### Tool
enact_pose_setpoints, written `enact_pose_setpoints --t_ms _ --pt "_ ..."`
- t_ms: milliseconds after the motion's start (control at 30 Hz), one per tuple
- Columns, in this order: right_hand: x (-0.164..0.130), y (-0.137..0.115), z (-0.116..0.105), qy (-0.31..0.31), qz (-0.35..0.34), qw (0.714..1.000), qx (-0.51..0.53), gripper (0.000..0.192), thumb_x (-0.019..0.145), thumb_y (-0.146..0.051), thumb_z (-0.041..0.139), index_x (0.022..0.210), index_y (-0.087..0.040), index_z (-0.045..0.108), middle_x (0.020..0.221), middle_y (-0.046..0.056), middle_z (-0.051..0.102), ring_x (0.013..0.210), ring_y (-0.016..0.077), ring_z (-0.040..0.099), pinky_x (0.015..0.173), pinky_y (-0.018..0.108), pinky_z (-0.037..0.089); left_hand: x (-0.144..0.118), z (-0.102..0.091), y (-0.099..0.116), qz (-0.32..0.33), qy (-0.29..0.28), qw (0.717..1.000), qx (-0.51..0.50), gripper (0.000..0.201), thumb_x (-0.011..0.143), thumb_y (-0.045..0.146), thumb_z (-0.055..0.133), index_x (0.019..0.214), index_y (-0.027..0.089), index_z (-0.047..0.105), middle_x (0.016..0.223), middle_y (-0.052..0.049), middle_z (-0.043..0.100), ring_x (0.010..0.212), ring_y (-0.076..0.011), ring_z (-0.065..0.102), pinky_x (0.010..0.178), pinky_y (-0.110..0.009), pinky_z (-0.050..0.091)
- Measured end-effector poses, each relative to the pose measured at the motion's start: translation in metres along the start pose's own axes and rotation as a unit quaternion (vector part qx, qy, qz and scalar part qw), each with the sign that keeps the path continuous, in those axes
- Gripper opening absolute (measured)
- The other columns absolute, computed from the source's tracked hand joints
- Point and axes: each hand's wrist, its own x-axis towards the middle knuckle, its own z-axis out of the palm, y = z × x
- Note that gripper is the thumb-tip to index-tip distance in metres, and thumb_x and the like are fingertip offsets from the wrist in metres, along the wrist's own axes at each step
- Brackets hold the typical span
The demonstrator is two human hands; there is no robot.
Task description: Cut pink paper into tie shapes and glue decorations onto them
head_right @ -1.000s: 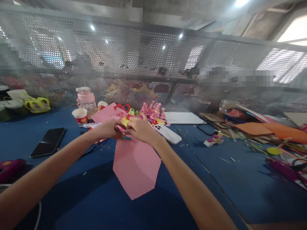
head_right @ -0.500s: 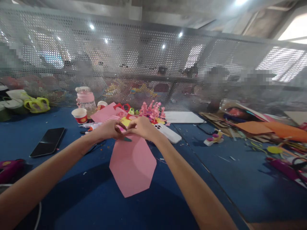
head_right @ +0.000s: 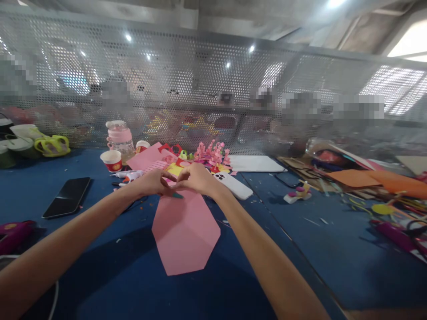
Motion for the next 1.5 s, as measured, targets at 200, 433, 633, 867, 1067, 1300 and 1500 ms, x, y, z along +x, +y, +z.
enact_pose_setpoints --t_ms 200,433,633,867,1067,1300,1500 --pt "0.001 0.006 0.003 0.010 -0.021 0.994 -0.110 0.043 0.074 -0.053 0.053 0.060 -0.014 0.067 0.056 0.003 0.060 0.055 0.0115 0.049 0.053 0.025 0.030 0.007 0.002 -0.008 -0.003 0.035 0.999 -0.010 0.043 0.050 0.019 0.073 0.092 0.010 0.064 0.049 0.003 0.057 0.044 -0.0088 0.048 0.043 -0.019 0.039" --pt "0.002 0.004 0.005 0.016 -0.022 0.990 -0.142 0.050 0.074 -0.057 0.049 0.054 -0.014 0.064 0.050 0.003 0.055 0.050 0.0102 0.044 0.051 0.025 0.026 0.010 0.001 -0.011 0.005 0.024 0.999 -0.020 0.039 0.048 0.016 0.072 0.085 0.012 0.064 0.049 0.003 0.059 0.046 -0.0101 0.050 0.044 -0.019 0.039" --pt "0.002 0.000 0.005 0.008 0.002 0.995 -0.099 0.034 0.070 -0.047 0.060 0.060 -0.015 0.066 0.059 0.004 0.062 0.057 0.0120 0.051 0.052 0.024 0.029 0.009 0.001 -0.011 0.001 0.033 0.999 -0.015 0.038 0.044 0.017 0.074 0.080 0.012 0.064 0.048 0.003 0.058 0.046 -0.0101 0.051 0.045 -0.020 0.038" --pt "0.001 0.001 0.004 0.019 0.008 0.998 -0.061 0.024 0.067 -0.039 0.066 0.059 -0.016 0.066 0.057 0.001 0.062 0.058 0.0113 0.052 0.055 0.023 0.032 0.008 -0.001 -0.008 0.001 -0.012 0.998 -0.060 0.034 0.050 0.012 0.069 0.083 0.010 0.064 0.053 0.002 0.059 0.046 -0.0080 0.049 0.046 -0.020 0.038" --pt "0.002 0.006 0.004 0.012 0.002 0.998 -0.065 0.025 0.067 -0.040 0.065 0.059 -0.016 0.067 0.055 0.001 0.061 0.057 0.0113 0.051 0.055 0.024 0.032 0.005 -0.004 -0.006 -0.023 -0.044 0.993 -0.110 0.040 0.051 0.006 0.064 0.092 0.010 0.064 0.054 0.002 0.060 0.052 -0.0098 0.054 0.054 -0.023 0.045" --pt "0.002 0.005 0.006 0.005 -0.010 0.998 -0.064 0.032 0.067 -0.046 0.063 0.061 -0.016 0.067 0.058 0.002 0.062 0.059 0.0128 0.053 0.056 0.024 0.034 0.005 -0.002 -0.006 -0.048 -0.044 0.989 -0.134 0.041 0.053 0.003 0.064 0.093 0.011 0.063 0.053 0.004 0.061 0.052 -0.0086 0.056 0.054 -0.021 0.046" --pt "0.004 0.015 -0.012 0.085 -0.023 0.996 -0.004 0.055 0.079 -0.061 0.037 0.074 -0.015 0.066 0.075 0.008 0.068 0.075 0.0182 0.059 0.064 0.026 0.039 -0.005 0.005 -0.008 -0.086 0.022 0.978 -0.187 0.033 0.053 0.005 0.069 0.085 0.011 0.064 0.046 0.005 0.057 0.045 -0.0071 0.051 0.049 -0.020 0.043"
